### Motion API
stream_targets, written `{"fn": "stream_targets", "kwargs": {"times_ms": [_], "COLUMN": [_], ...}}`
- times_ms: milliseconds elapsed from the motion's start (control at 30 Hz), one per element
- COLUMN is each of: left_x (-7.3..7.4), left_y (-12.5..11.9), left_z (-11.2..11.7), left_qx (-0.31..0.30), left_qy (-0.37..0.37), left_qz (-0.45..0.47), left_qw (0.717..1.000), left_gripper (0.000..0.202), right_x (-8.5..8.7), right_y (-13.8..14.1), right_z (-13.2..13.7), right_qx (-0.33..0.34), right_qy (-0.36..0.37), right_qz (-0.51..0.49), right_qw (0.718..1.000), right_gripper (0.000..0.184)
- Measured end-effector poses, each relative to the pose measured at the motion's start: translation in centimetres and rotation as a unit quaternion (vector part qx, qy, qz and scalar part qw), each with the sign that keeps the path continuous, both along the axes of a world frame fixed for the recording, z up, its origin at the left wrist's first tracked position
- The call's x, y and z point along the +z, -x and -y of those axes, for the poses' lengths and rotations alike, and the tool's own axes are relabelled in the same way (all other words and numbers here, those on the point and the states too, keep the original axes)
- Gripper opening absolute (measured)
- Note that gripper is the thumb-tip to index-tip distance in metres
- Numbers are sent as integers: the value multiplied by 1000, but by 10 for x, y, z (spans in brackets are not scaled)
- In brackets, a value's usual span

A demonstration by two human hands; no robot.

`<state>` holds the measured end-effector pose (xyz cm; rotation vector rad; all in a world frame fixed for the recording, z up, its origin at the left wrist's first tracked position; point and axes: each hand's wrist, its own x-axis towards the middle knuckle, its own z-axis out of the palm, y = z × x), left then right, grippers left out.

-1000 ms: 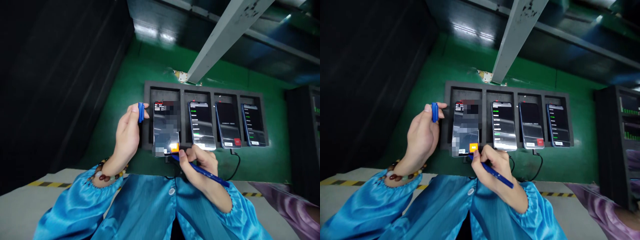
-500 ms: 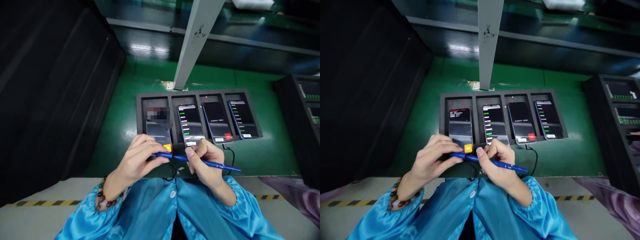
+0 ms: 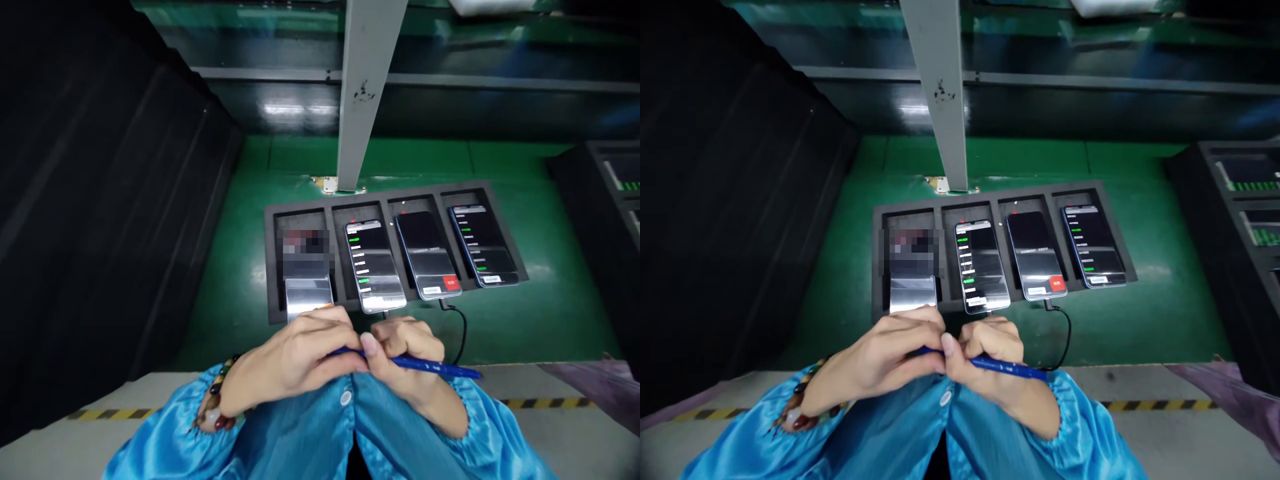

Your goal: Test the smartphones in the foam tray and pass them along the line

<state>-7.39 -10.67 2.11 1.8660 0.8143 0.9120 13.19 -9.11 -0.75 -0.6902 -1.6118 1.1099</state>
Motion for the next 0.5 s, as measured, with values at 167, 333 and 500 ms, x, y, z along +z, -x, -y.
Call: {"fn": "stream_targets", "kwargs": {"times_ms": [167,333,500], "left_x": [7,-29,-65], "left_y": [26,111,141], "left_z": [-58,-142,-154], "left_qx": [74,394,389], "left_qy": [-54,-52,-22], "left_qz": [-108,-244,-223], "left_qw": [990,885,893], "left_gripper": [13,37,35], "right_x": [13,-15,-59], "right_y": [-48,-168,-258], "right_z": [-32,-95,-145], "right_qx": [-19,-436,-394], "right_qy": [34,-53,45], "right_qz": [96,219,334], "right_qw": [995,871,855], "right_gripper": [31,50,83]}}
